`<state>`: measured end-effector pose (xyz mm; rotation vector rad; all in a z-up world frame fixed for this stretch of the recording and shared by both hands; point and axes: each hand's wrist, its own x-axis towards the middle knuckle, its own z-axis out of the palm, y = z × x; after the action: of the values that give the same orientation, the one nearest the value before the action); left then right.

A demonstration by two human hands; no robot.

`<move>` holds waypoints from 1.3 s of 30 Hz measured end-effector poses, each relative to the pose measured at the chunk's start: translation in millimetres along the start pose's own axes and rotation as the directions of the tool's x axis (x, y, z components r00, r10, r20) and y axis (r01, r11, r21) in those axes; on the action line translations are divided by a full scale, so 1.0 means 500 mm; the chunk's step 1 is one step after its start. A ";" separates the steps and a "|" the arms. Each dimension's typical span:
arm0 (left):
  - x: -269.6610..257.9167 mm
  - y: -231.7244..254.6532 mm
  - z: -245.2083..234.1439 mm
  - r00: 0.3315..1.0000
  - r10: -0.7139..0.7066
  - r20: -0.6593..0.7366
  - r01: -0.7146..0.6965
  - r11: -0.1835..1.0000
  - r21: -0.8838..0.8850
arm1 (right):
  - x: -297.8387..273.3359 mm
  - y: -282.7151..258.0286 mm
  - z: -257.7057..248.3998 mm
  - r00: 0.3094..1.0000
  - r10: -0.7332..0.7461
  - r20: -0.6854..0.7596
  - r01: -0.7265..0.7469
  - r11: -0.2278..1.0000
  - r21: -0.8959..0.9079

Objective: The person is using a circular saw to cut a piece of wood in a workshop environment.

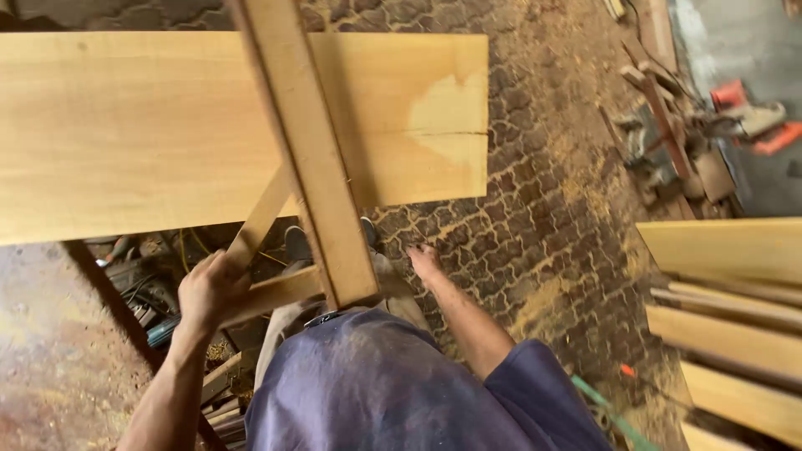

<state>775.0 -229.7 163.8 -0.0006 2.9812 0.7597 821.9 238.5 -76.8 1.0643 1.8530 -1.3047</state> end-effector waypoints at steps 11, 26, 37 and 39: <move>0.236 -0.012 0.148 0.963 0.254 -0.093 -0.259 0.965 -0.047 | -0.173 0.562 0.010 0.959 0.263 -0.109 -0.283 0.918 -0.277; 0.257 0.024 0.175 0.988 0.152 0.037 -0.151 0.988 -0.028 | -0.101 -0.164 0.098 0.998 0.020 -0.065 0.015 0.867 0.498; 0.254 0.036 0.191 0.998 0.052 0.034 -0.053 0.998 0.040 | -0.040 -0.284 0.104 0.988 -0.115 0.099 0.024 0.763 0.646; 0.251 0.038 0.194 0.998 0.055 0.021 -0.056 0.998 0.039 | -0.044 -0.286 0.100 0.983 -0.125 0.135 0.004 0.750 0.661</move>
<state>655.4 -164.6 79.9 0.0913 2.9883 0.7013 709.0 158.9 -10.7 1.1778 1.3128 -2.1140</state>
